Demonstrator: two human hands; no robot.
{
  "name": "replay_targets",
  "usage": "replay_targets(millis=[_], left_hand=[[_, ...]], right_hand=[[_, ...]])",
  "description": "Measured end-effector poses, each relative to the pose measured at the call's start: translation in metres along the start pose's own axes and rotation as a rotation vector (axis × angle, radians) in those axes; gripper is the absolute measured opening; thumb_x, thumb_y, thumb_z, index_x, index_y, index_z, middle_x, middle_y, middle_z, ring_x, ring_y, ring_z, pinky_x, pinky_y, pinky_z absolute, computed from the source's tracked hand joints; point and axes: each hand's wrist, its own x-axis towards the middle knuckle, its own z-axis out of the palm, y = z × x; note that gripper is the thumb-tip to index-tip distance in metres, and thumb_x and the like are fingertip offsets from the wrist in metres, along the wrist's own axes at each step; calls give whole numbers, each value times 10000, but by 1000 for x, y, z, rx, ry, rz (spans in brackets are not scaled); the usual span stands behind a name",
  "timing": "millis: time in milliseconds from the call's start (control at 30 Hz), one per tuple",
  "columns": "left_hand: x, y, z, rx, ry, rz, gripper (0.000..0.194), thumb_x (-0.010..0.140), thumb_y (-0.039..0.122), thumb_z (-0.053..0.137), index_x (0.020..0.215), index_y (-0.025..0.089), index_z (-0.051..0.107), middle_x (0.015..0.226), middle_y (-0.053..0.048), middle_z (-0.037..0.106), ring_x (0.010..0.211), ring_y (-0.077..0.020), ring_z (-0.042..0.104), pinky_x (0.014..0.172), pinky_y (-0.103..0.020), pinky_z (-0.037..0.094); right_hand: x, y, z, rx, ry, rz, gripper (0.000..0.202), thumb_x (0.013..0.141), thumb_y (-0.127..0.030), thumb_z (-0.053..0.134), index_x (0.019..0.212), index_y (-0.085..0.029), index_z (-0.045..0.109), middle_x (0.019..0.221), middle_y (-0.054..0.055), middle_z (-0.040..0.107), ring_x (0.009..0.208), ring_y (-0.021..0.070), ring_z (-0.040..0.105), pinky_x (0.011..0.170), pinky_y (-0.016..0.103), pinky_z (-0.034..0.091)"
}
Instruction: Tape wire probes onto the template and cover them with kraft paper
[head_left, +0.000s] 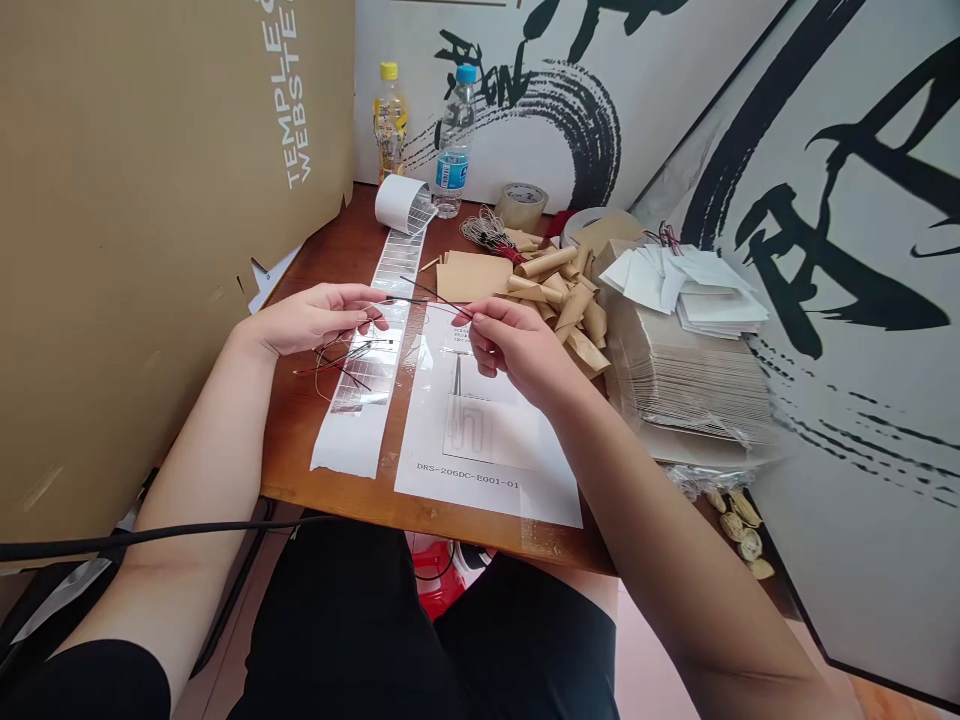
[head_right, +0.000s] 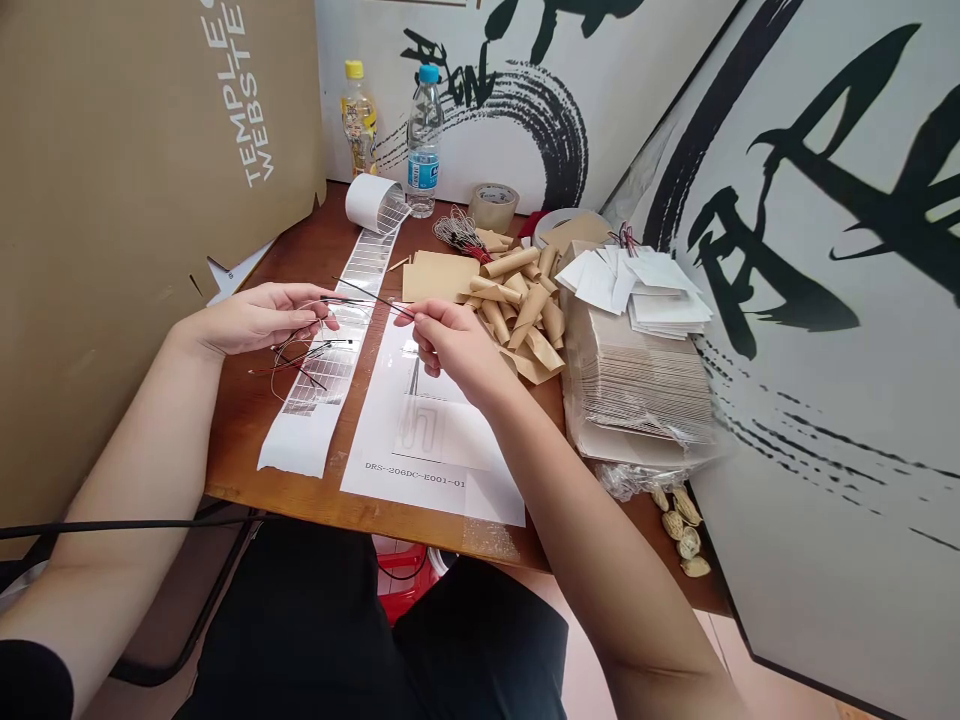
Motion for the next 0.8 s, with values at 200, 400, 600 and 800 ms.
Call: replay_targets(millis=[200, 400, 600, 800], left_hand=[[5, -6, -1, -63, 85, 50, 372, 814, 322, 836, 1178, 258, 791, 982, -31, 694, 755, -87, 601, 645, -225, 472], [4, -4, -1, -71, 156, 112, 304, 753, 351, 890, 1016, 213, 829, 997, -57, 765, 869, -130, 679, 773, -250, 532], [2, 0, 1, -31, 157, 125, 295, 733, 330, 908, 974, 201, 796, 894, -31, 749, 805, -135, 702, 791, -283, 579], [3, -1, 0, -28, 104, 63, 387, 675, 216, 926, 1040, 213, 795, 890, -23, 770, 853, -121, 716, 790, -235, 582]], right_hand=[[-2, -3, 6, -25, -63, 8, 71, 860, -186, 592, 826, -179, 654, 555, -82, 401, 461, 71, 344, 432, 213, 302], [-1, -1, 6, -111, 31, 9, 93, 884, -168, 573, 829, -186, 646, 539, -83, 374, 476, 83, 337, 431, 212, 300], [2, 3, 8, -109, 101, -75, 71, 930, -250, 603, 893, -199, 636, 591, -79, 440, 458, 72, 373, 416, 209, 313], [9, 6, 1, -37, 228, -283, 146, 954, -374, 633, 963, -230, 606, 701, -61, 542, 437, 63, 423, 405, 228, 335]])
